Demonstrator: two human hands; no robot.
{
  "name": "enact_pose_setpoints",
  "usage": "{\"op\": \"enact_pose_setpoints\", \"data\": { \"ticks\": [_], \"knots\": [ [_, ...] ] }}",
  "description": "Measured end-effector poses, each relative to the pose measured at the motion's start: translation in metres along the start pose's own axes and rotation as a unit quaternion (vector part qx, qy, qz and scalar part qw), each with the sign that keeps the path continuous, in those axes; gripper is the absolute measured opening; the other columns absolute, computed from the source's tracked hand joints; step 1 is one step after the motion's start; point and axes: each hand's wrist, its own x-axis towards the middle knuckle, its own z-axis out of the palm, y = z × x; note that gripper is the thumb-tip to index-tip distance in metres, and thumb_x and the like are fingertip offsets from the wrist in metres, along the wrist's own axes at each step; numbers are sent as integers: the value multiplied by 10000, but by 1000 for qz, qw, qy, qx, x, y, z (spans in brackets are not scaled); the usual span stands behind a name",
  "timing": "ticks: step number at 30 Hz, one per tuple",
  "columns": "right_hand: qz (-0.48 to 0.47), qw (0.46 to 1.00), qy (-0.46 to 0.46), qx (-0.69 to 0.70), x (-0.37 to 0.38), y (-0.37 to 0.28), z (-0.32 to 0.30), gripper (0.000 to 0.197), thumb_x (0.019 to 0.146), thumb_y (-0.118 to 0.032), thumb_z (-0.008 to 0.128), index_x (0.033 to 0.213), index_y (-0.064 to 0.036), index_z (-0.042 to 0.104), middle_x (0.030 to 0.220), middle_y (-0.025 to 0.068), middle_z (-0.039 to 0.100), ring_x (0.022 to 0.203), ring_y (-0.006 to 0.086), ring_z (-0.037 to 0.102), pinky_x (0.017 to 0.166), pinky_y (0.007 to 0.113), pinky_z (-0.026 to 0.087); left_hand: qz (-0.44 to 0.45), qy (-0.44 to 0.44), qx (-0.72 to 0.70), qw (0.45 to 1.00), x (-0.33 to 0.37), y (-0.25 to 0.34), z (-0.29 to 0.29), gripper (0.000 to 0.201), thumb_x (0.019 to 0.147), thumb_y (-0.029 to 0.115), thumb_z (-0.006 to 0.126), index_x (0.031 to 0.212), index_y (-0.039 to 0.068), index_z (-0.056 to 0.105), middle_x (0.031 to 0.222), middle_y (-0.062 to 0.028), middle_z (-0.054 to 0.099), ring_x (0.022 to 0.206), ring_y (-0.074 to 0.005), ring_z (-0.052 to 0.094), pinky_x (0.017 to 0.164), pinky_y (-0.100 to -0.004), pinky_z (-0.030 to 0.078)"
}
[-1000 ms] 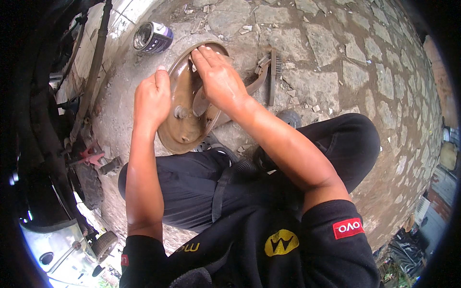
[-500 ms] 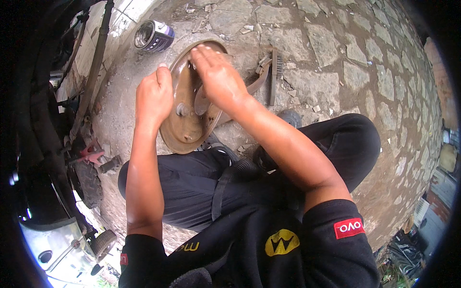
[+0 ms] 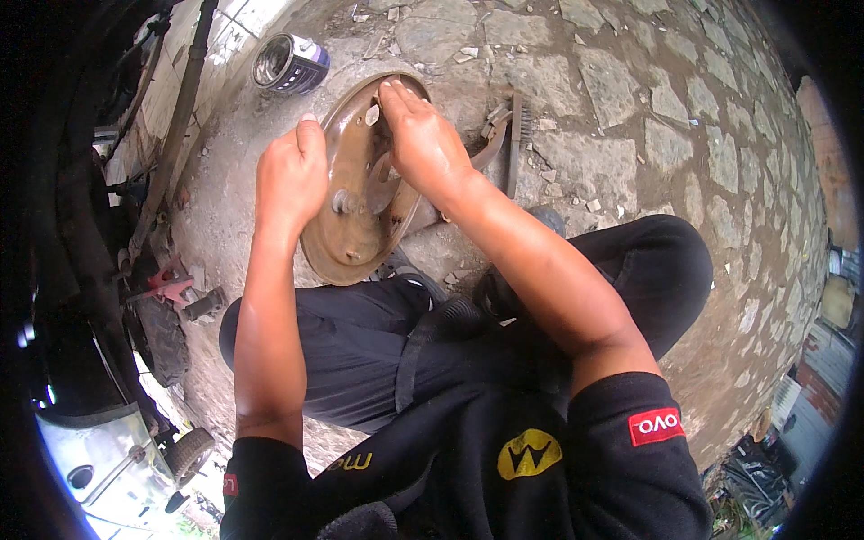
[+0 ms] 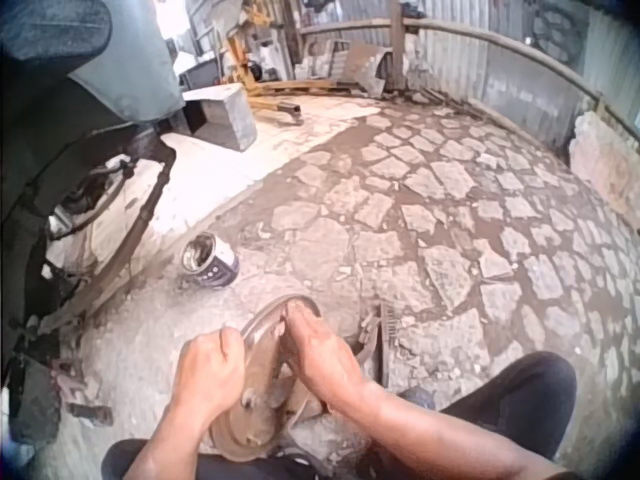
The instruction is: The person sits on the ground and scrubs a circular metal part with a small abrasive block, then flips it over and continues scrubbing. The person also scrubs a rectangular metal bracket with the same abrasive block.
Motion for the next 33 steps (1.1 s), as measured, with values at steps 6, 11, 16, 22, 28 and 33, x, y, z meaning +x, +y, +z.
{"op": "enact_pose_setpoints", "data": {
  "ticks": [6, 11, 16, 22, 28, 33],
  "knots": [
    [-83, 995, 39, -30, -2, 2, 5, 686, 693, 90, 655, 1365, 58, 527, 1421, 286, 531, 1330, 430, 510, 1159, 468, 388, 3, 1, -4, 1000, -1, -3, 0, 539, 1044, 318, 348, 803, -13, 698, 818, -289, 665, 816, -515, 631, 764, -561, 502],
    [-60, 997, 32, -38, -7, -8, 5, 682, 693, 101, 647, 1363, 62, 528, 1410, 290, 538, 1332, 427, 507, 1140, 453, 412, -20, -5, -10, 1000, -5, 3, 0, 536, 1048, 317, 354, 800, -8, 701, 811, -284, 669, 802, -504, 642, 751, -556, 509],
    [-28, 999, 28, -13, -4, -2, 4, 677, 708, 107, 627, 1374, 70, 508, 1411, 284, 537, 1325, 406, 517, 1123, 447, 429, -5, 4, -7, 1000, -5, 0, 2, 530, 1049, 313, 366, 783, -2, 699, 795, -277, 673, 789, -498, 650, 756, -555, 516],
    [-27, 999, 22, 9, -4, -6, 4, 695, 677, 123, 639, 1359, 60, 520, 1403, 268, 551, 1327, 422, 511, 1130, 461, 412, -16, -3, -5, 1000, -5, 2, -1, 535, 1047, 317, 368, 792, -7, 708, 802, -277, 676, 800, -497, 653, 770, -555, 522],
    [-45, 998, 31, 15, -1, 0, 7, 705, 696, 113, 616, 1389, 36, 513, 1441, 269, 515, 1388, 408, 455, 1170, 458, 372, -21, -3, -5, 1000, -2, 0, 1, 544, 1048, 327, 361, 803, -10, 711, 812, -280, 677, 814, -500, 653, 777, -554, 520],
    [-72, 997, 27, 3, -7, -9, 7, 708, 701, 128, 585, 1399, 41, 507, 1440, 287, 511, 1370, 427, 469, 1179, 461, 360, -32, -10, -22, 999, -4, -1, -1, 556, 1051, 348, 347, 832, -33, 688, 841, -304, 662, 841, -510, 640, 792, -548, 502]
  ]
}}
